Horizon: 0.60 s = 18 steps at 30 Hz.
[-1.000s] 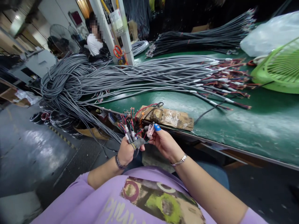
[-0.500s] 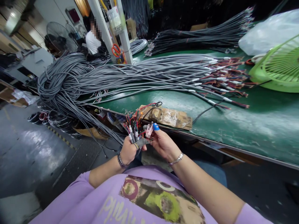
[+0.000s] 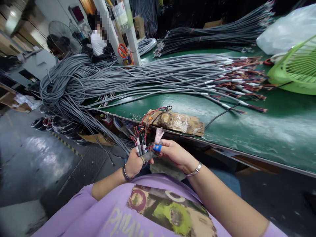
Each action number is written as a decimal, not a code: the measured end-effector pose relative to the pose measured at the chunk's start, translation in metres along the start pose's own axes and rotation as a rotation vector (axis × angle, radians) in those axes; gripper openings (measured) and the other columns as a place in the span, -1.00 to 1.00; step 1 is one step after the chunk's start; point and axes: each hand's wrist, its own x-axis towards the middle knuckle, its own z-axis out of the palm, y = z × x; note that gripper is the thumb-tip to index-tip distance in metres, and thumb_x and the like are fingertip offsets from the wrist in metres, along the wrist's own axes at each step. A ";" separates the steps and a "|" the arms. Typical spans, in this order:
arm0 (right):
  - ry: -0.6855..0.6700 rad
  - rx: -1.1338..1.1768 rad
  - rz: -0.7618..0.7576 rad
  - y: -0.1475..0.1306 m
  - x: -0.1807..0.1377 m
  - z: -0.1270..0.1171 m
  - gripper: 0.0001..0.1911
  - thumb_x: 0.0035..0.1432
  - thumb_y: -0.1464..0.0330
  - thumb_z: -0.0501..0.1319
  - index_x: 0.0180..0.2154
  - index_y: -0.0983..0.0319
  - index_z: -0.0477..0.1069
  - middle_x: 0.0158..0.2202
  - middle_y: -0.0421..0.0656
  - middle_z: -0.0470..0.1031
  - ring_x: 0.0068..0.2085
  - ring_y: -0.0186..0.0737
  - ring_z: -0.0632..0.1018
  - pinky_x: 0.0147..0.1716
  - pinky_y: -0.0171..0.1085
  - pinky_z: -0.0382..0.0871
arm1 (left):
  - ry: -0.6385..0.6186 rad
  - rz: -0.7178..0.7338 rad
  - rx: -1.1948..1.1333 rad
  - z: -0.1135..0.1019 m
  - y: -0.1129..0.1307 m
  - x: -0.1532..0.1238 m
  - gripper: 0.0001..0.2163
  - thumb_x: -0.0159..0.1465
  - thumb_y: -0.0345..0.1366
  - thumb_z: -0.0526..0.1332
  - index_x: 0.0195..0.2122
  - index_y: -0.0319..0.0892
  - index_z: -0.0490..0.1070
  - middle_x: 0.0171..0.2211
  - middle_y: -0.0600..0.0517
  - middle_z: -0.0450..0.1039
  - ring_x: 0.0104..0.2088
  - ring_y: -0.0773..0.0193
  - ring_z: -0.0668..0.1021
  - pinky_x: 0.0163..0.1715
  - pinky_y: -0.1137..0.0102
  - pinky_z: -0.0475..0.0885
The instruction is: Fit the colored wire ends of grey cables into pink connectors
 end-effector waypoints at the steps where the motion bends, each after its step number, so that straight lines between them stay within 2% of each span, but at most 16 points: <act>1: -0.004 -0.041 -0.017 -0.001 0.000 0.001 -0.64 -0.18 0.15 0.46 -0.44 0.28 0.49 -0.52 -0.19 0.50 -0.50 -0.36 0.41 -0.46 -0.35 0.26 | -0.016 0.000 0.011 0.000 0.000 0.000 -0.59 0.14 -0.01 0.26 -0.64 -0.27 0.44 -0.64 -0.01 0.42 -0.59 0.38 0.38 -0.49 0.45 0.31; 4: -0.031 -0.132 -0.045 -0.002 -0.001 0.007 -0.63 -0.17 0.11 0.44 -0.46 0.26 0.49 -0.55 -0.19 0.50 -0.51 -0.31 0.44 -0.44 -0.31 0.28 | -0.083 -0.030 0.019 -0.001 -0.001 0.002 -0.61 0.10 -0.01 0.28 -0.61 -0.28 0.46 -0.64 -0.01 0.43 -0.59 0.39 0.37 -0.50 0.46 0.29; 7: -0.058 -0.187 -0.055 0.000 -0.003 0.013 -0.68 -0.13 0.13 0.41 -0.48 0.24 0.48 -0.58 -0.21 0.49 -0.54 -0.29 0.44 -0.46 -0.29 0.29 | -0.209 -0.105 0.024 -0.002 -0.004 0.004 -0.62 0.02 0.00 0.35 -0.55 -0.30 0.49 -0.62 -0.01 0.45 -0.60 0.39 0.36 -0.53 0.47 0.26; 10: 0.006 -0.177 -0.060 0.003 -0.003 0.013 -0.70 -0.14 0.15 0.42 -0.49 0.23 0.47 -0.57 -0.22 0.47 -0.54 -0.31 0.42 -0.47 -0.30 0.28 | -0.252 -0.128 0.046 -0.002 -0.005 0.004 -0.61 0.01 0.00 0.35 -0.56 -0.31 0.48 -0.63 -0.02 0.45 -0.60 0.39 0.36 -0.54 0.47 0.26; 14: 0.153 -0.017 -0.029 0.008 -0.004 0.000 -0.64 -0.14 0.10 0.42 -0.48 0.25 0.45 -0.52 -0.22 0.45 -0.52 -0.37 0.39 -0.47 -0.33 0.29 | -0.113 -0.105 0.000 -0.003 -0.001 0.004 -0.60 0.04 0.04 0.32 -0.56 -0.29 0.46 -0.62 -0.02 0.46 -0.60 0.37 0.41 -0.52 0.46 0.32; 18: 0.128 0.109 0.034 0.013 -0.010 -0.009 -0.59 -0.18 0.08 0.44 -0.38 0.24 0.46 -0.40 -0.19 0.48 -0.44 -0.32 0.44 -0.35 -0.23 0.39 | 0.061 -0.117 -0.091 -0.003 0.001 0.005 -0.58 0.01 0.06 0.33 -0.57 -0.26 0.43 -0.64 -0.02 0.45 -0.60 0.33 0.45 -0.53 0.44 0.37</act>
